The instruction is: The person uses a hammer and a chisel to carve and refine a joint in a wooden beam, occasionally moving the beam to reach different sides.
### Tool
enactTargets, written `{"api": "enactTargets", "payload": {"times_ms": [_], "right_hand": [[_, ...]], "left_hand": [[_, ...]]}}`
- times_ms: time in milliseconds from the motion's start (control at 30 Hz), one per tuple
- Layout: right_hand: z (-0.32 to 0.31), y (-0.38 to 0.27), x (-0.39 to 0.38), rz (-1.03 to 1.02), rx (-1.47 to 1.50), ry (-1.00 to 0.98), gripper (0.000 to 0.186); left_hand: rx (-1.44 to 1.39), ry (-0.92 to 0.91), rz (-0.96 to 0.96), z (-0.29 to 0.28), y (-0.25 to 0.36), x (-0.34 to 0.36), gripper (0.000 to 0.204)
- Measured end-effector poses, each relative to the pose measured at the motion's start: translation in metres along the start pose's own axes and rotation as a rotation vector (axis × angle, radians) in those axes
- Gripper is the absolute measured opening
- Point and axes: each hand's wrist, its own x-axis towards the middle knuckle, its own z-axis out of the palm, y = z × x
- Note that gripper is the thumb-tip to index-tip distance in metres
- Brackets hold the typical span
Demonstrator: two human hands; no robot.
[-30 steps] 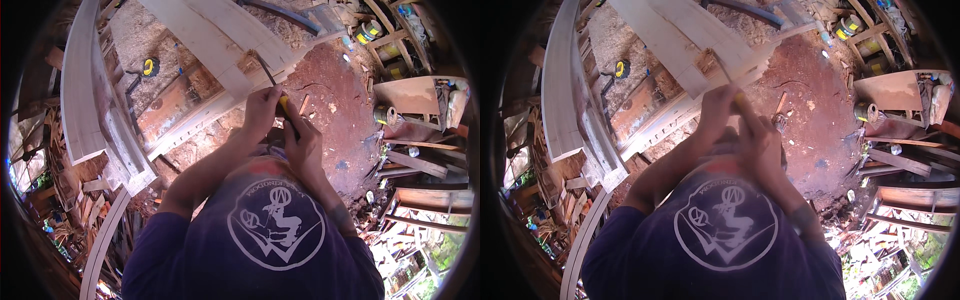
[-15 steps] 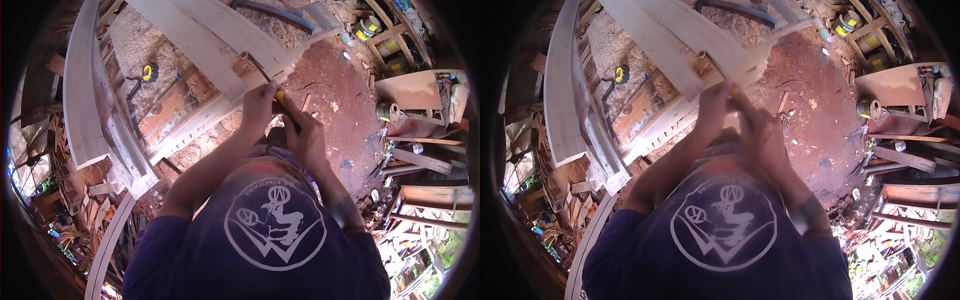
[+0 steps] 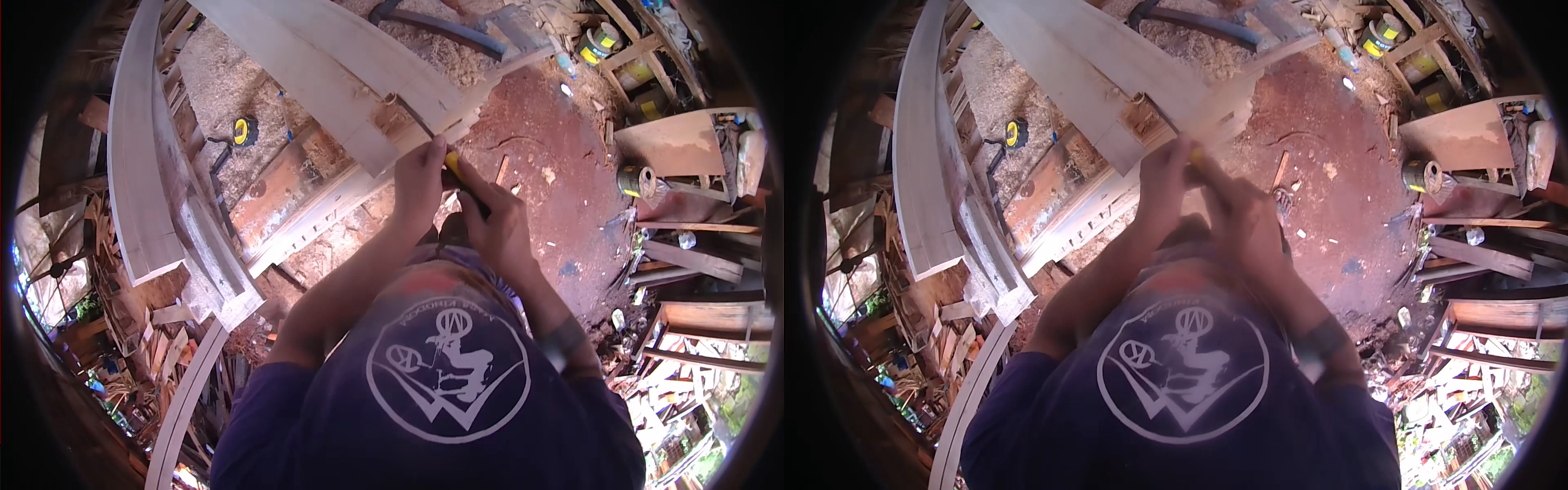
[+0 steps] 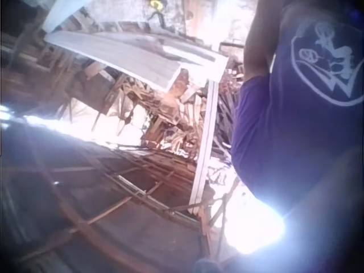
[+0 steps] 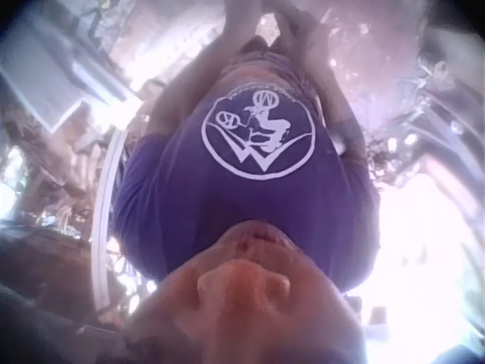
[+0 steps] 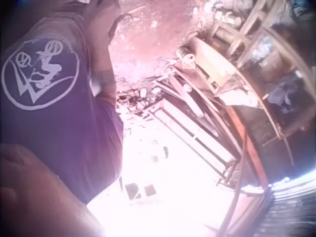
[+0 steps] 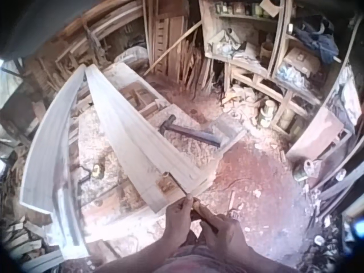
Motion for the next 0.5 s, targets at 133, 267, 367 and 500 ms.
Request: {"api": "enactTargets", "payload": {"times_ms": [133,267,367,500], "right_hand": [[-0.011,0.013,0.003,-0.008,0.043,-0.06,0.046],[-0.024,0.02,0.007,0.158,0.197,-0.21,0.048],[-0.025,0.023,0.012,0.016,0.198,-0.182,0.049],[-0.032,0.028,0.016,-0.154,0.008,-0.188,0.052]], "left_hand": [[0.012,0.006,0.031,0.005,0.001,0.005,0.043],[-0.108,0.019,-0.004,0.012,-0.001,0.003,0.041],[-0.134,-0.011,-0.002,0.013,-0.002,0.002,0.041],[-0.019,-0.063,0.069,0.012,-0.003,-0.002,0.041]]}}
